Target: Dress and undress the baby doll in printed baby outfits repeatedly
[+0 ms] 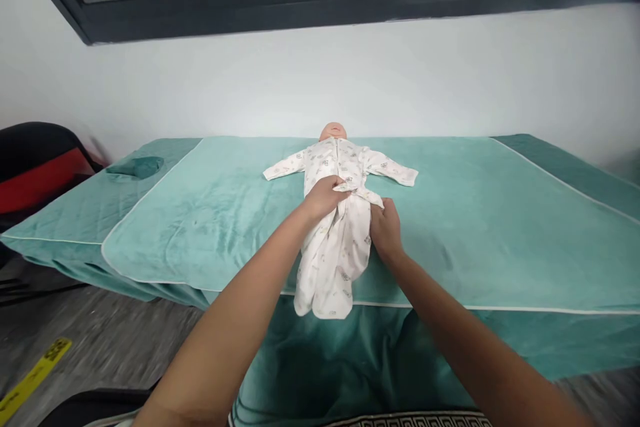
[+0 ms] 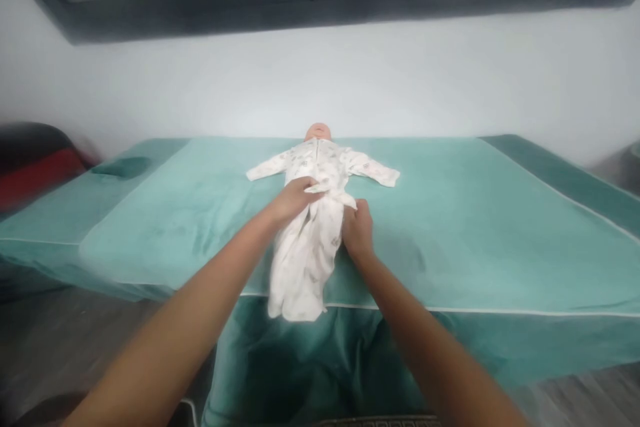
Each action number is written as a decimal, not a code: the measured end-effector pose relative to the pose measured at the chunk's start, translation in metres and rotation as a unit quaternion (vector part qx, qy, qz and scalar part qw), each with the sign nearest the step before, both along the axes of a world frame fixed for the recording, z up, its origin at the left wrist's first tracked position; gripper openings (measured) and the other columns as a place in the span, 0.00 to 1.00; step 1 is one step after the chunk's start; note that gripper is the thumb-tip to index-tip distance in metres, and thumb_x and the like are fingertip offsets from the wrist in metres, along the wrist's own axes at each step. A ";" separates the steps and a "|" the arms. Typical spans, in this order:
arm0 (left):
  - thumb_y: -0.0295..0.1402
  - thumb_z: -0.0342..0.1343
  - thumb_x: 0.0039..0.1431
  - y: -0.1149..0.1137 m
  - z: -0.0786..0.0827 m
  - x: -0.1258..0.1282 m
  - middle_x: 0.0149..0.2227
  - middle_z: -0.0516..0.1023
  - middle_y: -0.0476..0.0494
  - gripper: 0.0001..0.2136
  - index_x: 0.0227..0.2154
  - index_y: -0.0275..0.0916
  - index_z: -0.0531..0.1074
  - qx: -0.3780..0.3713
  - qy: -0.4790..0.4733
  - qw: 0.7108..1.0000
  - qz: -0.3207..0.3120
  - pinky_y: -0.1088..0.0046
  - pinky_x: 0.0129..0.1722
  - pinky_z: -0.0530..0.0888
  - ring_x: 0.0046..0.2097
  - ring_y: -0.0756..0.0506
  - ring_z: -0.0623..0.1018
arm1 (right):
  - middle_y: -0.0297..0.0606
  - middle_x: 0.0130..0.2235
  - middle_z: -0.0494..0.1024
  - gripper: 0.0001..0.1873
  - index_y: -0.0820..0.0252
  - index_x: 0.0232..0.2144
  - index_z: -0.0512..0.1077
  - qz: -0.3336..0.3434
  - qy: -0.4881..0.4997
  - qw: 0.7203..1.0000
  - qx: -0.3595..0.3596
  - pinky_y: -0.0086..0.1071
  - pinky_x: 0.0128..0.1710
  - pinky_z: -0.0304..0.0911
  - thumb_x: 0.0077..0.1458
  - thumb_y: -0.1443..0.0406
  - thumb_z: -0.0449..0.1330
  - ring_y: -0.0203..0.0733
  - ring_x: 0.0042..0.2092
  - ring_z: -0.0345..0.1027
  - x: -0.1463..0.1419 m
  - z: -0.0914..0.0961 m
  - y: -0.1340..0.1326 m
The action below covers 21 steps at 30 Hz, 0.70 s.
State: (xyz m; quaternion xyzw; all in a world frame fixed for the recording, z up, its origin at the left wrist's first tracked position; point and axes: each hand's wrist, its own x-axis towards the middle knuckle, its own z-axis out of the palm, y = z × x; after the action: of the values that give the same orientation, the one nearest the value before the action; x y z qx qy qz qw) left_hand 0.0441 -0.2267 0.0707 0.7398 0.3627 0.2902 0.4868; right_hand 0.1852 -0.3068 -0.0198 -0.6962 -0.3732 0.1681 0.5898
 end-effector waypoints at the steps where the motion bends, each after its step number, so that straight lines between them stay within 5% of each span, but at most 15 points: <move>1: 0.34 0.59 0.53 0.006 -0.003 0.007 0.31 0.73 0.49 0.06 0.27 0.37 0.69 0.042 0.003 0.999 0.015 0.68 0.42 0.69 0.38 0.46 0.73 | 0.32 0.32 0.69 0.06 0.54 0.31 0.62 0.001 -0.011 1.000 -0.001 0.34 0.36 0.56 0.57 0.60 0.51 0.42 0.37 0.61 0.002 0.001 0.006; 11: 0.25 0.53 0.56 0.051 -0.013 0.034 0.39 0.77 0.46 0.04 0.33 0.41 0.68 0.181 0.090 0.970 0.137 0.66 0.48 0.69 0.46 0.42 0.75 | 0.34 0.27 0.66 0.07 0.53 0.30 0.60 0.027 -0.144 0.989 -0.037 0.35 0.33 0.50 0.57 0.58 0.53 0.45 0.31 0.58 0.025 0.012 0.059; 16: 0.19 0.47 0.57 0.052 -0.004 0.042 0.47 0.76 0.41 0.16 0.46 0.42 0.67 0.317 0.255 0.904 0.134 0.65 0.43 0.71 0.46 0.40 0.77 | 0.37 0.28 0.70 0.08 0.53 0.31 0.64 -0.005 -0.202 0.979 -0.026 0.37 0.34 0.55 0.58 0.58 0.50 0.47 0.31 0.60 0.045 0.007 0.083; 21: 0.23 0.40 0.65 0.045 -0.023 0.053 0.48 0.73 0.38 0.14 0.49 0.39 0.65 0.401 0.378 0.829 0.097 0.67 0.36 0.72 0.43 0.41 0.78 | 0.35 0.35 0.74 0.07 0.55 0.35 0.69 0.095 -0.064 0.990 0.081 0.36 0.40 0.61 0.53 0.61 0.55 0.44 0.38 0.64 0.060 -0.001 0.091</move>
State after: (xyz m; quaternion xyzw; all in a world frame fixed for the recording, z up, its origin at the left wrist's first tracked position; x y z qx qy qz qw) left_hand 0.0967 -0.1817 0.0474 0.8830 0.4398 0.1531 -0.0586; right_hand 0.2448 -0.2156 -0.0205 -0.6167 -0.4871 0.1477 0.6005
